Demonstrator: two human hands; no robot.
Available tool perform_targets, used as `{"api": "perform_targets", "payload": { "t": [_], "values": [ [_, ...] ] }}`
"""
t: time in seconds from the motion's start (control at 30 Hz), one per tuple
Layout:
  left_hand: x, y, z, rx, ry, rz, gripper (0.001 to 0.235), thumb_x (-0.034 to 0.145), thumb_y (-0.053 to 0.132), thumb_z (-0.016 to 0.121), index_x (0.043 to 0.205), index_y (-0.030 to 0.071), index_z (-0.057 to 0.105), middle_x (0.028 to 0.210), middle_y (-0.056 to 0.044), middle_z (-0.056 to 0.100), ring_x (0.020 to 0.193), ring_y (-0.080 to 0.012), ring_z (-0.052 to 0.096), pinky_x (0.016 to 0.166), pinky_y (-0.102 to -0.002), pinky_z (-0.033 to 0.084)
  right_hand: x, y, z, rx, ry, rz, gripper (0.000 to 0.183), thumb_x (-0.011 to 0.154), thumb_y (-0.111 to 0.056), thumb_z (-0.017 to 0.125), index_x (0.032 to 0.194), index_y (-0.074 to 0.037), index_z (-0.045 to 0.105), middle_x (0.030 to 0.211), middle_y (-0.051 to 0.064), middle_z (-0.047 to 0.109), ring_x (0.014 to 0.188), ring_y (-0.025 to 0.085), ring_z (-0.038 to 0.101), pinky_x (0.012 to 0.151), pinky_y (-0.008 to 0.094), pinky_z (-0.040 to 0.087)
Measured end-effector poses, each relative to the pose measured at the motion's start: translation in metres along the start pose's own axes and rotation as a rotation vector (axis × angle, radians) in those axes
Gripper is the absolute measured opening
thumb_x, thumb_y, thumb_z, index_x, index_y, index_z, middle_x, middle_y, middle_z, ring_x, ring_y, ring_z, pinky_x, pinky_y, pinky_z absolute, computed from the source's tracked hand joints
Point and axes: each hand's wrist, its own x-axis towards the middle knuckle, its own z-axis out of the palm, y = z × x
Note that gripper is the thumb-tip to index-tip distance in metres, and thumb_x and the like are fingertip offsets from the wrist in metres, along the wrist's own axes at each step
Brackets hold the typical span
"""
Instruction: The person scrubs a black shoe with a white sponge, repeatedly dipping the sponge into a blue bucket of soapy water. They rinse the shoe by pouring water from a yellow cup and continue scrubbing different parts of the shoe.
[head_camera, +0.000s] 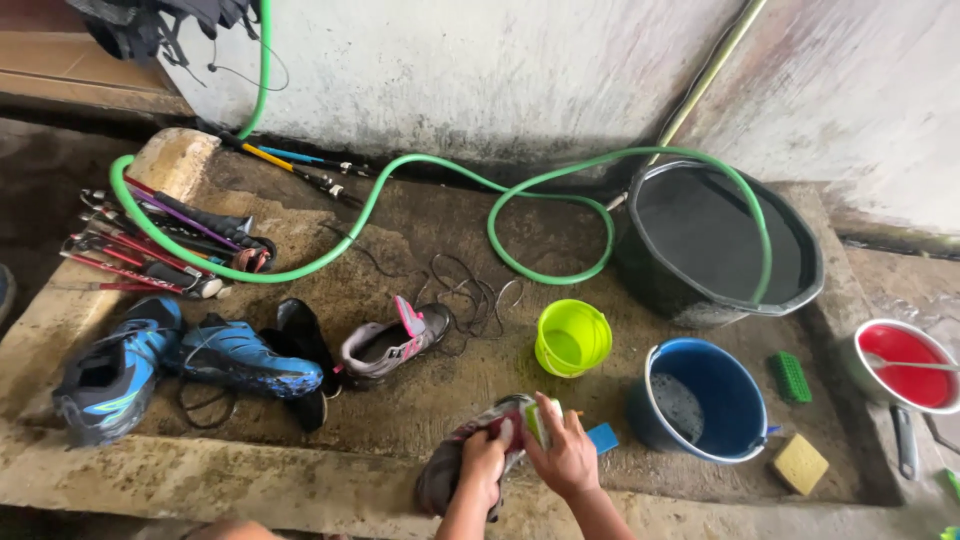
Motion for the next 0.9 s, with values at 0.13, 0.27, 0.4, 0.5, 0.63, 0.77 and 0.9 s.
{"api": "perform_targets", "payload": {
  "t": [0.13, 0.27, 0.4, 0.5, 0.63, 0.77, 0.9],
  "values": [
    [-0.015, 0.006, -0.004, 0.161, 0.111, 0.013, 0.042, 0.086, 0.029, 0.074, 0.106, -0.008, 0.079, 0.103, -0.013, 0.079, 0.092, -0.019, 0.07, 0.084, -0.034, 0.055, 0.043, 0.013, -0.047, -0.117, 0.376, 0.055, 0.072, 0.083, -0.048, 0.071, 0.149, -0.031, 0.05, 0.099, 0.014, 0.062, 0.081, 0.038, 0.065, 0.065, 0.053, 0.055],
    [-0.077, 0.066, 0.011, -0.197, 0.025, -0.265, 0.046, 0.088, 0.024, 0.073, 0.115, -0.013, 0.076, 0.119, -0.022, 0.076, 0.102, -0.0311, 0.072, 0.096, -0.04, 0.052, 0.09, 0.077, -0.139, 0.339, 0.71, 0.612, 0.061, 0.084, -0.033, 0.068, 0.142, -0.019, 0.056, 0.113, 0.02, 0.072, 0.102, 0.042, 0.067, 0.086, 0.05, 0.049],
    [-0.049, 0.018, -0.002, -0.348, -0.055, -0.446, 0.025, 0.087, 0.009, 0.07, 0.108, -0.004, 0.076, 0.105, -0.023, 0.078, 0.09, -0.0336, 0.07, 0.085, -0.042, 0.054, 0.106, 0.154, -0.164, 0.302, 0.113, 0.995, 0.071, 0.089, -0.038, 0.066, 0.148, -0.007, 0.041, 0.132, 0.025, 0.059, 0.114, 0.046, 0.061, 0.089, 0.057, 0.052],
    [-0.016, -0.013, -0.023, -0.052, -0.098, -0.263, 0.03, 0.09, 0.005, 0.074, 0.109, -0.018, 0.077, 0.1, -0.026, 0.077, 0.085, -0.0297, 0.069, 0.078, -0.039, 0.054, 0.11, 0.232, -0.121, -0.045, -0.256, 0.932, 0.092, 0.08, -0.028, 0.087, 0.154, -0.001, 0.039, 0.141, 0.024, 0.063, 0.126, 0.042, 0.063, 0.104, 0.048, 0.052],
    [0.001, -0.024, -0.027, 0.38, -0.077, -0.075, 0.033, 0.083, 0.022, 0.079, 0.095, -0.009, 0.085, 0.088, -0.006, 0.076, 0.084, -0.0157, 0.067, 0.079, -0.029, 0.052, 0.129, 0.303, -0.07, -0.157, -0.447, 0.833, 0.088, 0.082, -0.018, 0.071, 0.159, -0.025, 0.03, 0.13, 0.018, 0.068, 0.11, 0.035, 0.068, 0.093, 0.044, 0.055],
    [0.015, -0.038, -0.036, 0.38, 0.007, 0.09, 0.038, 0.083, 0.027, 0.075, 0.096, -0.007, 0.086, 0.091, -0.012, 0.085, 0.09, -0.0164, 0.073, 0.088, -0.03, 0.055, 0.107, 0.18, -0.143, 0.518, -0.35, 0.925, 0.093, 0.07, 0.01, 0.076, 0.151, -0.032, 0.056, 0.141, 0.022, 0.062, 0.063, 0.03, 0.057, 0.054, 0.039, 0.05],
    [0.014, -0.033, -0.015, -0.085, 0.154, 0.141, 0.024, 0.084, 0.008, 0.078, 0.094, -0.014, 0.077, 0.088, -0.017, 0.076, 0.079, -0.0225, 0.068, 0.073, -0.037, 0.056, 0.114, 0.154, -0.187, 1.0, -0.068, 0.67, 0.065, 0.068, 0.009, 0.054, 0.132, -0.006, 0.058, 0.103, 0.021, 0.064, 0.082, 0.036, 0.06, 0.067, 0.043, 0.048]
  ]
}}
